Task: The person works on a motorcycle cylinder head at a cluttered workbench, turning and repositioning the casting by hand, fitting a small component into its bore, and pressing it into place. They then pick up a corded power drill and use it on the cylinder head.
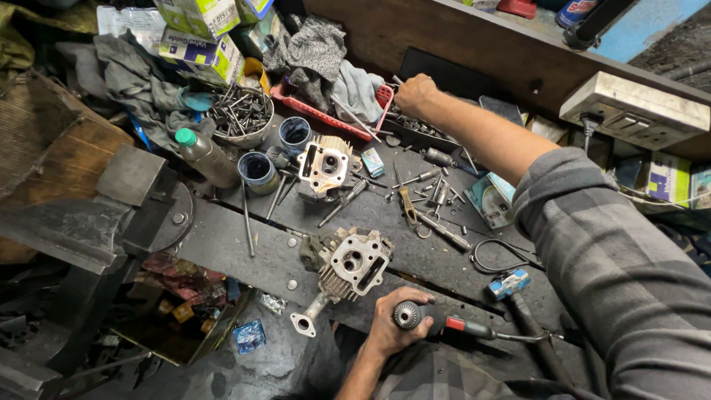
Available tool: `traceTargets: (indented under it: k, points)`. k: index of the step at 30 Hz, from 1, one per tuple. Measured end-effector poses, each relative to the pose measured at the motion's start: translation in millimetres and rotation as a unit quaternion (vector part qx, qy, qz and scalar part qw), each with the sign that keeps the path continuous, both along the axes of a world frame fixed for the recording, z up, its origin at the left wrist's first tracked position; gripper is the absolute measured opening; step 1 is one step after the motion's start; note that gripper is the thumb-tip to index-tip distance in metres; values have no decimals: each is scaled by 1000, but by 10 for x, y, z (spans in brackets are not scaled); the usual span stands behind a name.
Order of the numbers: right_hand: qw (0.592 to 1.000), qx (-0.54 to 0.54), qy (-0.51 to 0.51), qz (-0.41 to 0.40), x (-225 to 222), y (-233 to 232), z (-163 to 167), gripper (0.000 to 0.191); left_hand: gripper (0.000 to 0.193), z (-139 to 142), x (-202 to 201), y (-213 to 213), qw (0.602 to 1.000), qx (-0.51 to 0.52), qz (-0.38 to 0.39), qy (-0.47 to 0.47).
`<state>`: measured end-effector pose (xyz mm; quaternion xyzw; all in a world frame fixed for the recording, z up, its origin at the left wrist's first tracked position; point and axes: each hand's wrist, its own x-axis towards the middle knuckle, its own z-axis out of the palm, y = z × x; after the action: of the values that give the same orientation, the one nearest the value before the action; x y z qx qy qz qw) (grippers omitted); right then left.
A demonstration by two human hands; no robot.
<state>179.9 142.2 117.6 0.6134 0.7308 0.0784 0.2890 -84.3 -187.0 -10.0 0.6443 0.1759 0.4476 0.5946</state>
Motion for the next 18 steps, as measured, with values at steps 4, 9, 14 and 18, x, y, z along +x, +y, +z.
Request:
traceTargets:
  k: [4, 9, 14, 18]
  points:
    - [1000, 6, -7, -12, -3, 6, -53, 21, 35, 1, 8, 11, 1000, 0, -1, 5]
    - [999, -36, -34, -9, 62, 0, -111, 23, 35, -13, 7, -2, 1000, -5, 0, -2]
    - [1000, -22, -12, -13, 129, -8, -54, 23, 36, -1, 4, -5, 1000, -2, -2, -1]
    - [989, -130, 44, -56, 172, 15, 100, 39, 36, 18, -5, -6, 1000, 2, -1, -1]
